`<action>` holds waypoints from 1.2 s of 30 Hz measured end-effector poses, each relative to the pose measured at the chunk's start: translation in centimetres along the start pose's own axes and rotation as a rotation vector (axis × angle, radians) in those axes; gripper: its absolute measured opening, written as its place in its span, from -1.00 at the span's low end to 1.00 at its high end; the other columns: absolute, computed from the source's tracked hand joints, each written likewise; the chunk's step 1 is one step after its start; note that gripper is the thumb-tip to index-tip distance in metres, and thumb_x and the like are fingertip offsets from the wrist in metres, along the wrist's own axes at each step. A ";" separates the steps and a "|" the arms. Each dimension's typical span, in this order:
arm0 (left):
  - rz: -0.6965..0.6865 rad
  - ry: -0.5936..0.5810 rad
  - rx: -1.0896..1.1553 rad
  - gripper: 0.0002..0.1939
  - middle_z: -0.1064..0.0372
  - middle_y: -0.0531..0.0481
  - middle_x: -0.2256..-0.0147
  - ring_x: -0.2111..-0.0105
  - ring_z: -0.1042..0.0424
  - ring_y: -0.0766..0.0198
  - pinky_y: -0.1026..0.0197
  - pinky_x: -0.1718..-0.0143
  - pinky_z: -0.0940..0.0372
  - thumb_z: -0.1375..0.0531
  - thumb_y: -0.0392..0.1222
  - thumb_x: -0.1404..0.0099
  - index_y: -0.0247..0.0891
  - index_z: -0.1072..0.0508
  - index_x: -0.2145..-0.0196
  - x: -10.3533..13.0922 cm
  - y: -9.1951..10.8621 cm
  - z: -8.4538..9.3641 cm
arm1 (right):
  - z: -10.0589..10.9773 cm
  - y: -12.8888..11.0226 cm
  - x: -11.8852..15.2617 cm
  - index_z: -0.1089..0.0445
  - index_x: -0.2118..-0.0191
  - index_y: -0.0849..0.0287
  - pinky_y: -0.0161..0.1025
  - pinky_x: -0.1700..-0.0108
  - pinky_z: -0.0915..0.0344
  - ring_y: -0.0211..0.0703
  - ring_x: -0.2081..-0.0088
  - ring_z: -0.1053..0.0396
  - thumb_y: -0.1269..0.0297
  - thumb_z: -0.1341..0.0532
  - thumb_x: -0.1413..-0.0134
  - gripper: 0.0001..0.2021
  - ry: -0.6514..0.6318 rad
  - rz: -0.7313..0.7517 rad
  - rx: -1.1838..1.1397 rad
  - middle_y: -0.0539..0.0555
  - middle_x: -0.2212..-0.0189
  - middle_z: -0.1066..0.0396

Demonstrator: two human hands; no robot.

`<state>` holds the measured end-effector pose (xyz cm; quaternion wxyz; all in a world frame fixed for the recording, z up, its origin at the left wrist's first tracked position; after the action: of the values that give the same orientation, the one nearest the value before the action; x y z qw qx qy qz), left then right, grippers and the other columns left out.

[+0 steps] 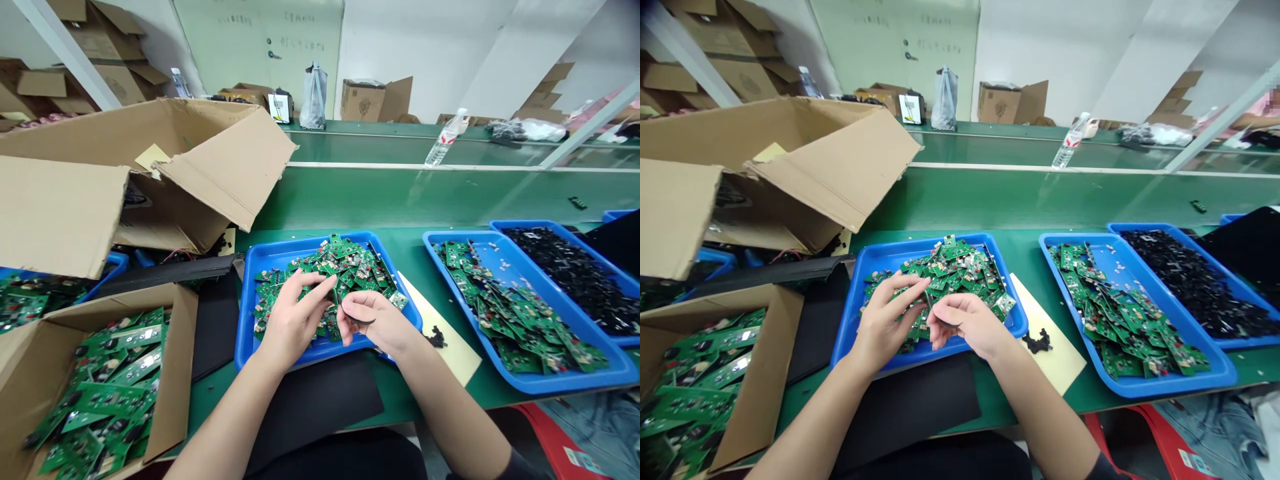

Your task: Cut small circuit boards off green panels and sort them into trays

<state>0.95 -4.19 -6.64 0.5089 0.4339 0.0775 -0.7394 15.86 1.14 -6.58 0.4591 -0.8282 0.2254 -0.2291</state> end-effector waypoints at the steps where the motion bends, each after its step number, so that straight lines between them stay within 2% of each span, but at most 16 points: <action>1: 0.002 -0.005 0.007 -0.54 -0.29 -0.04 0.17 0.14 -0.33 0.25 -0.02 -0.01 -0.22 -0.10 -0.38 -0.21 -0.11 -0.22 -0.06 0.0 0.0 0.0 | -0.1 0.0 0.0 -0.37 0.54 0.27 -0.37 0.54 -0.28 -0.33 0.64 -0.33 0.16 -0.24 0.03 -0.74 -0.011 0.000 -0.001 0.00 0.67 -0.37; 7: 0.072 -0.004 0.084 -0.63 -0.36 -0.03 0.26 0.21 -0.36 0.29 0.20 0.20 -0.33 -0.14 -0.31 -0.21 -0.18 -0.28 0.01 0.0 0.2 0.0 | 0.0 0.0 0.0 -0.35 0.56 0.27 -0.38 0.58 -0.25 -0.34 0.68 -0.28 0.15 -0.24 0.04 -0.73 -0.028 -0.001 -0.030 -0.01 0.71 -0.34; 12: 0.138 -0.009 0.151 -0.72 -0.38 0.00 0.34 0.32 -0.38 0.31 0.24 0.30 -0.33 -0.18 -0.28 -0.17 -0.21 -0.36 0.12 -0.3 0.5 0.3 | -0.1 -0.1 0.1 -0.34 0.57 0.26 -0.37 0.59 -0.24 -0.34 0.69 -0.27 0.15 -0.23 0.05 -0.73 -0.016 -0.001 -0.020 -0.02 0.72 -0.33; 20: 0.056 -0.038 0.224 -0.70 -0.37 0.01 0.38 0.39 -0.38 0.36 0.31 0.38 -0.33 -0.22 -0.27 -0.12 -0.21 -0.39 0.14 -0.3 -0.3 0.5 | 0.2 -0.2 0.1 -0.33 0.59 0.26 -0.39 0.62 -0.19 -0.37 0.72 -0.23 0.14 -0.24 0.09 -0.72 -0.017 -0.045 0.075 -0.05 0.74 -0.31; 27: -0.015 -0.018 0.180 -0.70 -0.40 -0.03 0.34 0.35 -0.41 0.33 0.30 0.36 -0.34 -0.22 -0.30 -0.13 -0.22 -0.39 0.13 -0.3 -0.4 0.8 | 0.7 0.0 -0.1 -0.32 0.60 0.26 -0.43 0.61 -0.18 -0.42 0.73 -0.19 0.10 -0.22 0.05 -0.68 0.020 -0.042 0.240 -0.10 0.78 -0.24; 31: 0.071 0.053 0.176 -0.71 -0.41 -0.05 0.31 0.31 -0.41 0.29 0.23 0.30 -0.36 -0.24 -0.25 -0.11 -0.23 -0.40 0.16 -0.4 -0.3 0.9 | 0.6 0.2 -0.3 -0.35 0.55 0.27 -0.37 0.54 -0.26 -0.36 0.65 -0.30 0.04 -0.21 0.05 -0.65 0.067 0.017 0.254 -0.03 0.70 -0.34; 36: 0.188 0.086 0.281 -0.74 -0.42 -0.08 0.30 0.27 -0.42 0.23 0.18 0.28 -0.37 -0.23 -0.22 -0.11 -0.24 -0.39 0.19 -0.4 -0.3 0.8 | 0.6 0.4 -0.5 -0.39 0.30 0.23 -0.31 0.40 -0.34 -0.26 0.47 -0.44 0.05 -0.23 0.05 -0.69 0.159 0.130 0.140 0.07 0.45 -0.47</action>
<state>0.26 -4.25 -5.95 0.5065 0.5374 -0.0456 -0.6727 15.76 1.63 -7.33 0.5104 -0.7571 0.2975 -0.2791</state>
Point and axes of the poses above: each hand's wrist, its own x-axis away from the middle knuckle, its own z-axis out of the back of the hand, y = z × x, the point moved 1 cm from there along -x, towards the middle knuckle
